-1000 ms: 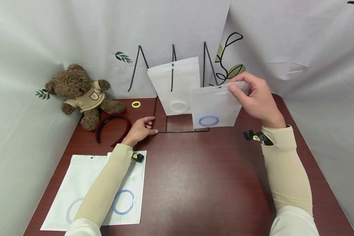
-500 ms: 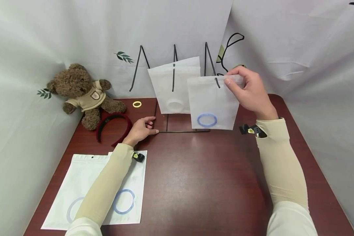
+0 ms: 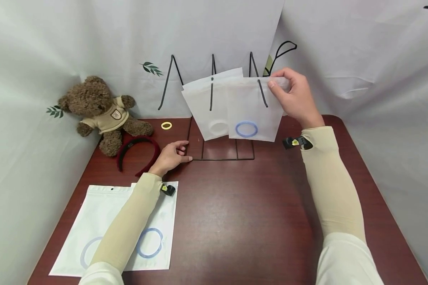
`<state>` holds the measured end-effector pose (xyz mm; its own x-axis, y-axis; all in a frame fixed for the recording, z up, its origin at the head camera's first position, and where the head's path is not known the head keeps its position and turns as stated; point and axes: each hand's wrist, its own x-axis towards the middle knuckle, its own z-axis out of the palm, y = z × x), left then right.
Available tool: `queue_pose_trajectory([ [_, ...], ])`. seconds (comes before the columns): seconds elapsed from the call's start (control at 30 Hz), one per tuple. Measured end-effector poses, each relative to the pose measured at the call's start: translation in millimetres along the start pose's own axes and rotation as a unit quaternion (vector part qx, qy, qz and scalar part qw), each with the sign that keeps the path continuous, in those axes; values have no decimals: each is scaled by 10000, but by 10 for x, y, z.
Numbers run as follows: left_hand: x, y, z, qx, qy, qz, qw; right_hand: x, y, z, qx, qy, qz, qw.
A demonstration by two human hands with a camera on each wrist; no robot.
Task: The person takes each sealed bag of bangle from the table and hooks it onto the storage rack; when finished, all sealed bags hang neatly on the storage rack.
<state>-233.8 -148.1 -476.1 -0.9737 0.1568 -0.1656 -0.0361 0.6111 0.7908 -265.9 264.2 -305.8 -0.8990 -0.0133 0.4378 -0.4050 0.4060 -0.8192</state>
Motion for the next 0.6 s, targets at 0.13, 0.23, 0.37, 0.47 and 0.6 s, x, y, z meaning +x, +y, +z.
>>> queue_pose_trajectory([
  [0.13,-6,6,-3,0,9,5,10000,87,58,30,91,154,14,9998],
  [0.23,-15,8,-4,11,13,7,10000,135,88,58,159,291,-25,9994],
  [0.37,-18,5,-4,28,26,0,10000,172,107,96,230,419,-42,9988],
  [0.47,-13,3,-3,-13,41,-1,10000,196,115,123,216,487,-64,9986],
  [0.6,-5,-7,3,-76,34,4,10000,220,131,147,285,585,-96,9978],
])
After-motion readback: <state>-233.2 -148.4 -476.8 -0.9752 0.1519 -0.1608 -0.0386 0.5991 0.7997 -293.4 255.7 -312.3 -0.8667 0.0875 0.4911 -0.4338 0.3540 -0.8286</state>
